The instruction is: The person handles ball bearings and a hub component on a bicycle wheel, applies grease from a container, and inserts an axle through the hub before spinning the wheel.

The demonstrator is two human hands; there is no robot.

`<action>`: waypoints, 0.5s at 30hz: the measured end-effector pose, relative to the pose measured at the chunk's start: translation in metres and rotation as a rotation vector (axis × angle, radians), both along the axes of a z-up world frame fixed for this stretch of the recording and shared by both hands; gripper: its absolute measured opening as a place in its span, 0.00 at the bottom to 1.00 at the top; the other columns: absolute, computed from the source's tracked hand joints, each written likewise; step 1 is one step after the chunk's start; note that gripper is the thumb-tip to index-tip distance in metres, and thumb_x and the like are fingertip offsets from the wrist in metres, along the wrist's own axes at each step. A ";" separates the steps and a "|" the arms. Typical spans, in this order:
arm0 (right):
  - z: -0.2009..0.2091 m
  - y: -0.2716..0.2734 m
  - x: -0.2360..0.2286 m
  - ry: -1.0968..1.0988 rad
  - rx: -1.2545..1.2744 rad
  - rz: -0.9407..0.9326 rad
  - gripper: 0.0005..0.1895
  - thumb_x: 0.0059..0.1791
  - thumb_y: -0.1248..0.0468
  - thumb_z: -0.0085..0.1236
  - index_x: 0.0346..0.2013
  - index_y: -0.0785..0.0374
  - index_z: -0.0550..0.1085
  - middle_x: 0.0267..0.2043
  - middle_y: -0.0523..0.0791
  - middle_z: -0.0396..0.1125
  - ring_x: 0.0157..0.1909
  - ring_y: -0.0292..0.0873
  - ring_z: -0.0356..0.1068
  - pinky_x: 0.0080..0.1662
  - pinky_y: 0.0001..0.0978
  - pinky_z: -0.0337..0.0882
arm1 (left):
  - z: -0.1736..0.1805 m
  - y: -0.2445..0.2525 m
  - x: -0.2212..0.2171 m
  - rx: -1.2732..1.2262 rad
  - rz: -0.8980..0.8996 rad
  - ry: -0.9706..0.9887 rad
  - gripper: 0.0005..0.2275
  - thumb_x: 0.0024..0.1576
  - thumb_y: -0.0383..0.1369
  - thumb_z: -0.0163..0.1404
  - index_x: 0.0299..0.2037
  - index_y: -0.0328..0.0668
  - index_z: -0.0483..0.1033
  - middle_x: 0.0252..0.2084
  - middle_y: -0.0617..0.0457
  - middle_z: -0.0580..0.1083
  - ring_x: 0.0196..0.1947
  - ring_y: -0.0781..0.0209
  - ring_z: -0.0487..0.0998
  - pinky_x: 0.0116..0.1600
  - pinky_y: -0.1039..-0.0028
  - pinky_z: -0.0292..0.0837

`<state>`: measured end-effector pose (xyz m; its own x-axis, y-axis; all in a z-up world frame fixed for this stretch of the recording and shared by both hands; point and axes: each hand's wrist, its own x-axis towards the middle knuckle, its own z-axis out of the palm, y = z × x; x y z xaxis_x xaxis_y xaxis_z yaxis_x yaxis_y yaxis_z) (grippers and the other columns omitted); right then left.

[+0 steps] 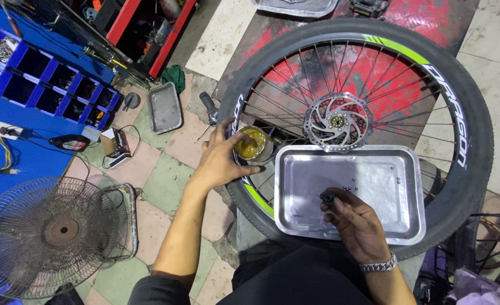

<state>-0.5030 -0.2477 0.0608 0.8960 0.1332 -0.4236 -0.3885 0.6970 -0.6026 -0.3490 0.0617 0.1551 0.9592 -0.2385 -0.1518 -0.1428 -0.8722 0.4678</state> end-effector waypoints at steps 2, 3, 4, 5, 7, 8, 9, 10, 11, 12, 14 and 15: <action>0.005 0.001 0.003 -0.002 -0.044 -0.002 0.19 0.52 0.66 0.54 0.56 0.75 0.72 0.49 0.53 0.73 0.47 0.45 0.73 0.45 0.38 0.72 | 0.017 0.003 -0.009 -0.093 -0.029 -0.063 0.35 0.33 0.46 0.73 0.54 0.48 0.78 0.73 0.44 0.56 0.72 0.39 0.57 0.68 0.38 0.51; 0.009 0.002 0.005 -0.001 -0.042 -0.007 0.19 0.52 0.66 0.54 0.56 0.75 0.72 0.49 0.53 0.73 0.47 0.45 0.73 0.45 0.38 0.72 | 0.024 0.003 -0.013 -0.188 -0.056 -0.126 0.32 0.35 0.45 0.73 0.51 0.47 0.79 0.72 0.43 0.57 0.72 0.39 0.57 0.70 0.41 0.53; 0.013 0.003 0.006 0.003 -0.046 -0.015 0.19 0.52 0.67 0.54 0.56 0.74 0.72 0.49 0.53 0.73 0.46 0.45 0.73 0.44 0.37 0.72 | 0.031 0.002 -0.018 -0.187 -0.061 -0.125 0.32 0.35 0.45 0.73 0.51 0.47 0.79 0.72 0.43 0.57 0.72 0.39 0.57 0.70 0.41 0.53; 0.019 0.005 0.007 0.009 -0.051 -0.028 0.20 0.51 0.67 0.55 0.56 0.73 0.71 0.48 0.53 0.73 0.45 0.45 0.73 0.44 0.37 0.73 | 0.038 0.001 -0.026 -0.343 -0.083 -0.136 0.29 0.40 0.43 0.71 0.51 0.44 0.78 0.72 0.41 0.59 0.74 0.40 0.58 0.72 0.45 0.55; 0.027 0.007 0.007 -0.005 -0.065 -0.050 0.19 0.51 0.68 0.55 0.56 0.74 0.71 0.48 0.53 0.73 0.44 0.45 0.74 0.43 0.37 0.73 | 0.045 -0.006 -0.044 -0.505 -0.117 -0.132 0.26 0.45 0.42 0.69 0.52 0.41 0.77 0.72 0.40 0.60 0.75 0.41 0.59 0.74 0.48 0.58; 0.031 0.007 0.006 -0.024 -0.077 -0.061 0.19 0.51 0.69 0.56 0.55 0.75 0.71 0.48 0.54 0.73 0.43 0.46 0.74 0.43 0.38 0.74 | 0.045 -0.012 -0.055 -0.700 -0.128 -0.049 0.23 0.50 0.41 0.66 0.52 0.40 0.76 0.72 0.41 0.63 0.74 0.43 0.63 0.75 0.51 0.60; 0.035 0.006 0.006 -0.018 -0.080 -0.069 0.19 0.51 0.69 0.56 0.55 0.75 0.71 0.48 0.54 0.73 0.43 0.46 0.74 0.43 0.38 0.74 | 0.045 -0.018 -0.064 -0.889 -0.132 0.033 0.20 0.54 0.41 0.63 0.52 0.39 0.75 0.71 0.41 0.66 0.73 0.45 0.67 0.76 0.54 0.62; 0.040 0.006 0.005 -0.035 -0.075 -0.068 0.19 0.51 0.70 0.56 0.56 0.76 0.71 0.48 0.54 0.73 0.44 0.46 0.74 0.43 0.37 0.74 | 0.043 -0.028 -0.072 -0.892 -0.138 0.043 0.20 0.54 0.41 0.63 0.52 0.39 0.75 0.71 0.41 0.66 0.73 0.45 0.67 0.76 0.54 0.62; 0.045 0.006 0.005 -0.055 -0.069 -0.063 0.19 0.51 0.70 0.56 0.56 0.77 0.72 0.47 0.55 0.73 0.44 0.47 0.75 0.44 0.37 0.74 | 0.038 -0.041 -0.080 -1.023 -0.097 0.180 0.20 0.54 0.41 0.61 0.52 0.38 0.75 0.69 0.42 0.68 0.66 0.46 0.71 0.71 0.56 0.68; 0.049 0.006 0.003 -0.052 -0.070 -0.067 0.19 0.51 0.70 0.56 0.56 0.77 0.72 0.47 0.55 0.73 0.44 0.47 0.75 0.44 0.37 0.74 | 0.035 -0.052 -0.086 -1.151 -0.054 0.320 0.21 0.54 0.40 0.60 0.53 0.37 0.75 0.66 0.42 0.70 0.60 0.47 0.75 0.65 0.57 0.74; 0.056 0.004 0.002 -0.066 -0.048 -0.071 0.20 0.50 0.71 0.57 0.56 0.76 0.72 0.46 0.55 0.74 0.44 0.46 0.76 0.46 0.38 0.76 | 0.031 -0.064 -0.094 -1.276 -0.095 0.428 0.21 0.57 0.39 0.57 0.57 0.35 0.73 0.66 0.41 0.70 0.63 0.49 0.73 0.69 0.61 0.68; 0.059 0.005 0.001 -0.064 -0.050 -0.078 0.20 0.50 0.71 0.57 0.56 0.76 0.72 0.46 0.55 0.74 0.44 0.46 0.76 0.46 0.38 0.76 | 0.029 -0.070 -0.098 -1.400 -0.134 0.534 0.22 0.59 0.38 0.54 0.61 0.33 0.72 0.66 0.40 0.70 0.66 0.51 0.71 0.72 0.65 0.63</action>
